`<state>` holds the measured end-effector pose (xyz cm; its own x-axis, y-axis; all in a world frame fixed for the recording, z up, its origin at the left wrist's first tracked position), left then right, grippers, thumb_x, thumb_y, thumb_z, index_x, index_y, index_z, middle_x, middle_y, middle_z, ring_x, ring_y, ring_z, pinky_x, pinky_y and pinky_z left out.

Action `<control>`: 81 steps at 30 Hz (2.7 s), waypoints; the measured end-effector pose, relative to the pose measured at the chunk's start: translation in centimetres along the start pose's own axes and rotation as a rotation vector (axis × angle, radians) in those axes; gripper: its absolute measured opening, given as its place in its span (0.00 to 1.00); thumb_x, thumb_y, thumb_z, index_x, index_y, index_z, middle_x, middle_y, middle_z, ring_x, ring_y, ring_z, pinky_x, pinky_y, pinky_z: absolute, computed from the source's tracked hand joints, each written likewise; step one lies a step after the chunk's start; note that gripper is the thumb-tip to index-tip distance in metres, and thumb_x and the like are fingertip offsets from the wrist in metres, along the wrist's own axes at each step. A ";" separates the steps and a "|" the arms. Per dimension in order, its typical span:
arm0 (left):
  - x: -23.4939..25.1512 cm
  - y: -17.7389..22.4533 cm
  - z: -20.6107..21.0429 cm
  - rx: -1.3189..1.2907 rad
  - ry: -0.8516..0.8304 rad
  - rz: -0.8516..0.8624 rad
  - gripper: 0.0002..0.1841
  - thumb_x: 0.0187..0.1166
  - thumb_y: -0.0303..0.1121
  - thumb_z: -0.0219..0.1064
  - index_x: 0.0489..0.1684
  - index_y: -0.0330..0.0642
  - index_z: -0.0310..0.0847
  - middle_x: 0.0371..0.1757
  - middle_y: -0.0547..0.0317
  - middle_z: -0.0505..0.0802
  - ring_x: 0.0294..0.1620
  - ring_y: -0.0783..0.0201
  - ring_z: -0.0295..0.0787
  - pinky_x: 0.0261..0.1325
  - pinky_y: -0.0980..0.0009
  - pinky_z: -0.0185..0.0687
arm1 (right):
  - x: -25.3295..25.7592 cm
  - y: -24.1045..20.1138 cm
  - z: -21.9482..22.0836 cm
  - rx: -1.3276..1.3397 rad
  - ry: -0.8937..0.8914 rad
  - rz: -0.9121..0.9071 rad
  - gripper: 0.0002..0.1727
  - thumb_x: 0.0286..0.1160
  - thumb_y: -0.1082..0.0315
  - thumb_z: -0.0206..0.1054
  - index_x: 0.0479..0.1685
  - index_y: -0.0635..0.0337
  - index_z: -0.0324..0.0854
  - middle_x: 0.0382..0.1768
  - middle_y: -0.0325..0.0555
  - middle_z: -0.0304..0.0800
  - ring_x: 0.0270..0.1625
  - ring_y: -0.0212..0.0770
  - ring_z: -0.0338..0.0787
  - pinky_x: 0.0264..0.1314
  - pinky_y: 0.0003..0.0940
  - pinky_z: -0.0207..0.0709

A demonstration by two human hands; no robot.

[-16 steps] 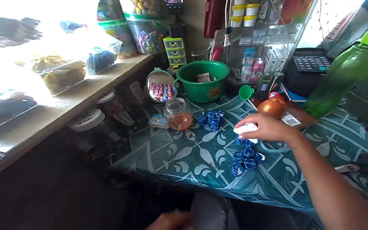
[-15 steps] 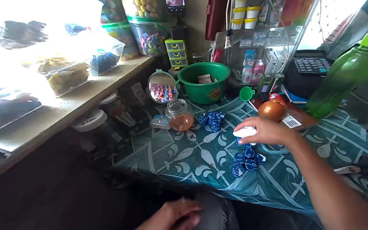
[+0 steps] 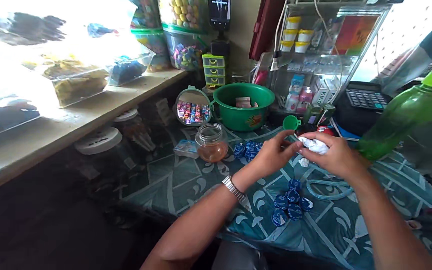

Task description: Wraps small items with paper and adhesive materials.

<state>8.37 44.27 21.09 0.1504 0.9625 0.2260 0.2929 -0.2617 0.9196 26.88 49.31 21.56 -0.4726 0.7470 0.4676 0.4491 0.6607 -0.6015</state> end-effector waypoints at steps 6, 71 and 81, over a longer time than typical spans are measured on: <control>-0.6 0.0 0.2 -0.727 0.010 -0.272 0.20 0.86 0.25 0.61 0.76 0.36 0.66 0.46 0.51 0.90 0.40 0.64 0.94 0.52 0.68 0.91 | -0.6 -0.4 1.5 -0.078 0.129 -0.154 0.21 0.62 0.60 0.78 0.55 0.60 0.90 0.49 0.49 0.92 0.49 0.39 0.90 0.53 0.40 0.84; 0.1 -2.5 0.3 -0.466 0.028 -0.021 0.34 0.73 0.14 0.69 0.83 0.40 0.66 0.63 0.56 0.90 0.53 0.69 0.90 0.60 0.70 0.85 | -0.2 0.6 1.6 0.056 0.149 -0.108 0.10 0.74 0.62 0.74 0.48 0.54 0.94 0.49 0.45 0.92 0.50 0.37 0.89 0.52 0.39 0.82; 0.2 -2.4 0.0 -0.433 0.031 -0.042 0.39 0.71 0.14 0.70 0.87 0.45 0.62 0.61 0.57 0.90 0.50 0.69 0.89 0.57 0.70 0.85 | -0.1 0.8 0.5 0.101 0.144 -0.007 0.10 0.80 0.62 0.70 0.51 0.56 0.92 0.50 0.44 0.91 0.49 0.34 0.89 0.52 0.36 0.82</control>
<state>7.73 45.06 18.91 0.1162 0.9752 0.1885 -0.1259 -0.1738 0.9767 26.91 49.74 20.73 -0.3586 0.7500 0.5557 0.3644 0.6606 -0.6564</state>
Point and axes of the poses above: each hand's wrist, its own x-axis towards the middle knuckle, its own z-axis out of the palm, y = z × x, the point moved 1 cm from there along x, towards the middle knuckle
